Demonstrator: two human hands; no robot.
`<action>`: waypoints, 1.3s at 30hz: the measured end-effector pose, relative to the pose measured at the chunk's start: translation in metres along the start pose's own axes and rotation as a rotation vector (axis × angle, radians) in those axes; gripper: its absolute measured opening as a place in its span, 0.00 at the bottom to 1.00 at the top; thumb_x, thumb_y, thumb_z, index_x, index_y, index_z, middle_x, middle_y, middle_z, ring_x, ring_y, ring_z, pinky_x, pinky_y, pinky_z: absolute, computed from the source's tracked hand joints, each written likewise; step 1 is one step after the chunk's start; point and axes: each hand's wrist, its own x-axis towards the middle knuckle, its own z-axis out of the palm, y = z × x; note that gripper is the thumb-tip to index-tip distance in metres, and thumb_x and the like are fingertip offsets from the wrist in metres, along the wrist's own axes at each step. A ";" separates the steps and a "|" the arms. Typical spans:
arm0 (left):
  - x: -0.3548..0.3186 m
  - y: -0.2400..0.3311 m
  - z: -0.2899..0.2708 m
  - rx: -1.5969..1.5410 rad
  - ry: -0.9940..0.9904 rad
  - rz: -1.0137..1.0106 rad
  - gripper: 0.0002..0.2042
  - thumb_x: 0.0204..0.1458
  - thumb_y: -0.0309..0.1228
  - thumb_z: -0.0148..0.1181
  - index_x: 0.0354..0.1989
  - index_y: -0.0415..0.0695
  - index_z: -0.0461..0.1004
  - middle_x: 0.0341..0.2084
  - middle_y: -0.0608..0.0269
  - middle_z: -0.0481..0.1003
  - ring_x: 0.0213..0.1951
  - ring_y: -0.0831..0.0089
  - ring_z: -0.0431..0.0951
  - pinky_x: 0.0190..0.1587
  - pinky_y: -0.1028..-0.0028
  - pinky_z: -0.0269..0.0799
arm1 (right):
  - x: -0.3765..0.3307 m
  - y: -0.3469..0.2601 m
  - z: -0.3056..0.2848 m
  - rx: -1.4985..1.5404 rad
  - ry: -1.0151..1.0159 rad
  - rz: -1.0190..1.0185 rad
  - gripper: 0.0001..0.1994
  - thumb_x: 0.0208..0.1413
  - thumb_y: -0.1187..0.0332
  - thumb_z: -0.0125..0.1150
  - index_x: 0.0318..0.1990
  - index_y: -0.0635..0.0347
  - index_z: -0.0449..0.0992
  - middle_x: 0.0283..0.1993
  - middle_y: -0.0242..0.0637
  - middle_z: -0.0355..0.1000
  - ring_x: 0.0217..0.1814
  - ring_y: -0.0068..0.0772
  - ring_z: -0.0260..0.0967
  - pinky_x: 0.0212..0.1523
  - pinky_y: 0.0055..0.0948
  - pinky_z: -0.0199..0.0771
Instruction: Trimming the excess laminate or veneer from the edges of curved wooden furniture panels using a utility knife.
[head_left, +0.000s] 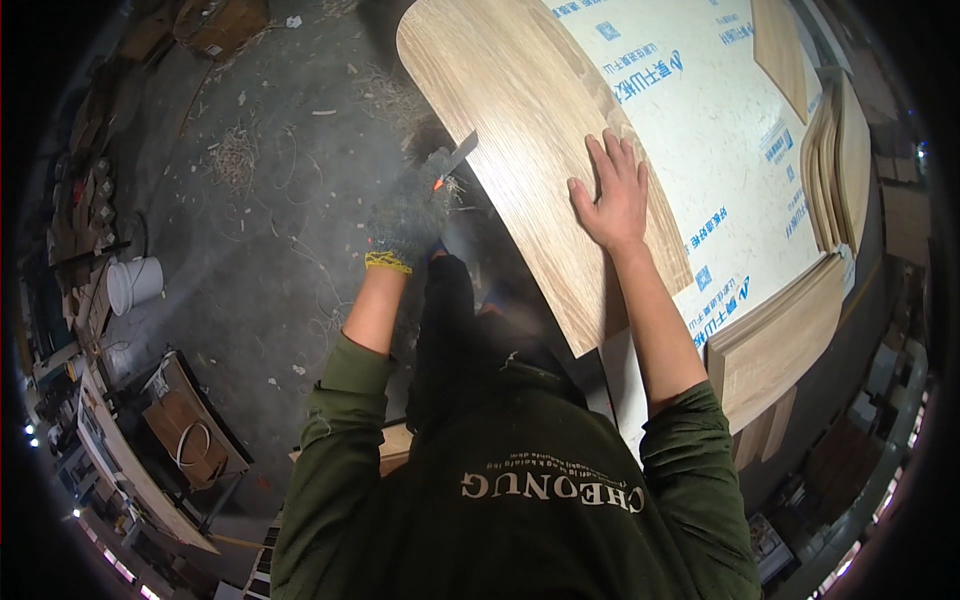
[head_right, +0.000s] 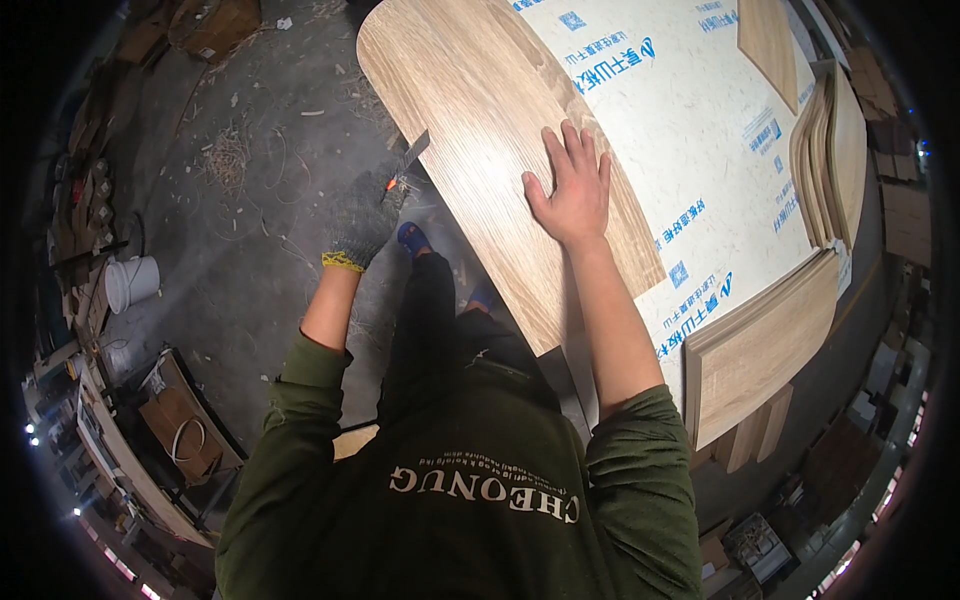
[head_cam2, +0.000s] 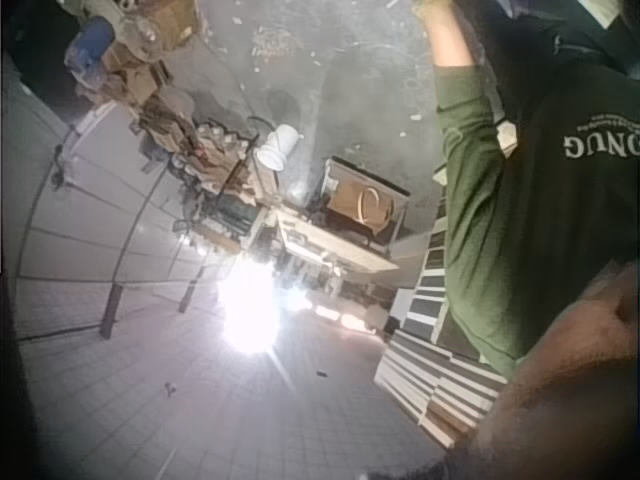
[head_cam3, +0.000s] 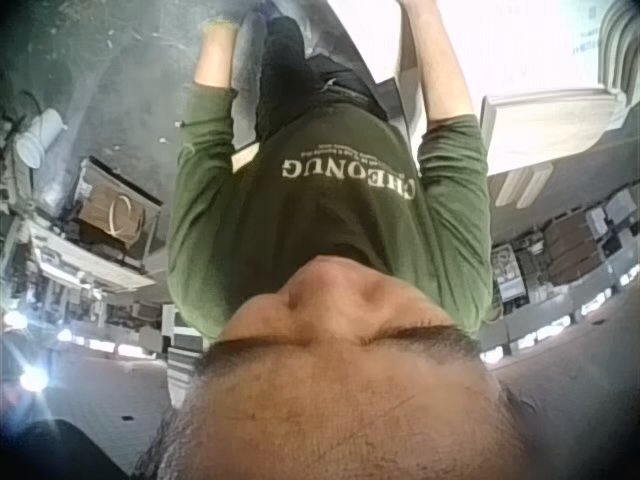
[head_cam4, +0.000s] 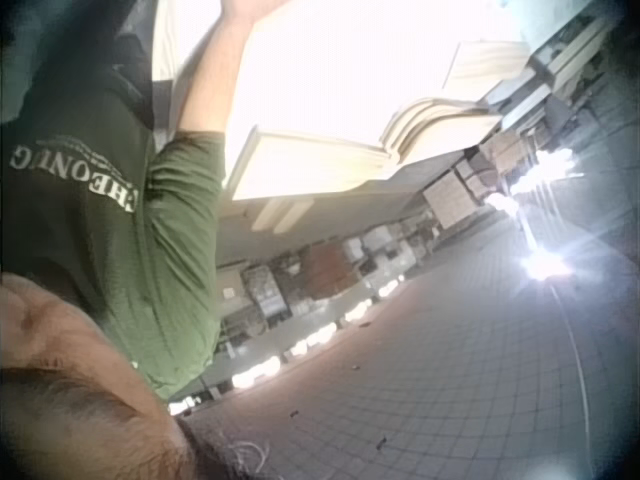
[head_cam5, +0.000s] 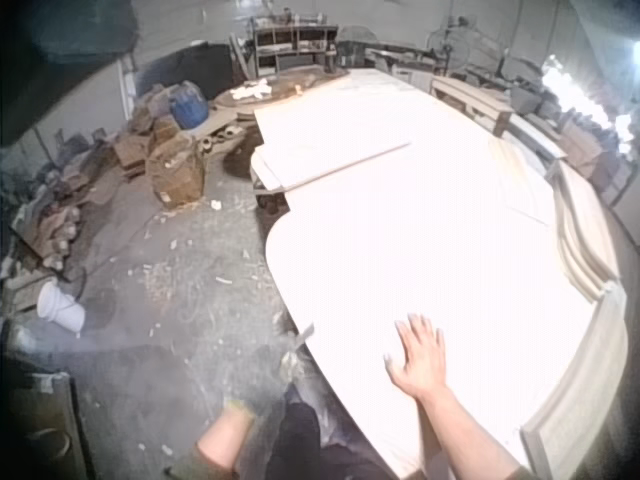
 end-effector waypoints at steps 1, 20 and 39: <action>0.003 -0.001 -0.001 0.000 -0.011 -0.030 0.18 0.56 0.42 0.54 0.51 0.46 0.73 0.41 0.46 0.75 0.43 0.48 0.75 0.46 0.57 0.70 | 0.000 0.000 0.000 0.002 0.004 -0.002 0.32 0.49 0.53 0.59 0.64 0.46 0.64 0.70 0.40 0.54 0.74 0.48 0.44 0.71 0.55 0.39; 0.034 -0.045 -0.002 -0.026 0.138 -0.302 0.23 0.59 0.46 0.48 0.53 0.41 0.72 0.49 0.42 0.72 0.51 0.49 0.72 0.53 0.60 0.67 | 0.001 -0.004 -0.001 0.009 -0.015 0.005 0.32 0.48 0.53 0.59 0.64 0.47 0.64 0.70 0.42 0.54 0.74 0.49 0.43 0.71 0.55 0.38; -0.052 -0.001 0.063 0.257 0.113 0.773 0.07 0.56 0.30 0.48 0.27 0.48 0.70 0.18 0.65 0.66 0.19 0.72 0.68 0.21 0.70 0.65 | 0.001 -0.004 0.000 -0.008 -0.016 0.021 0.32 0.47 0.54 0.59 0.63 0.47 0.65 0.69 0.41 0.55 0.74 0.49 0.45 0.70 0.56 0.39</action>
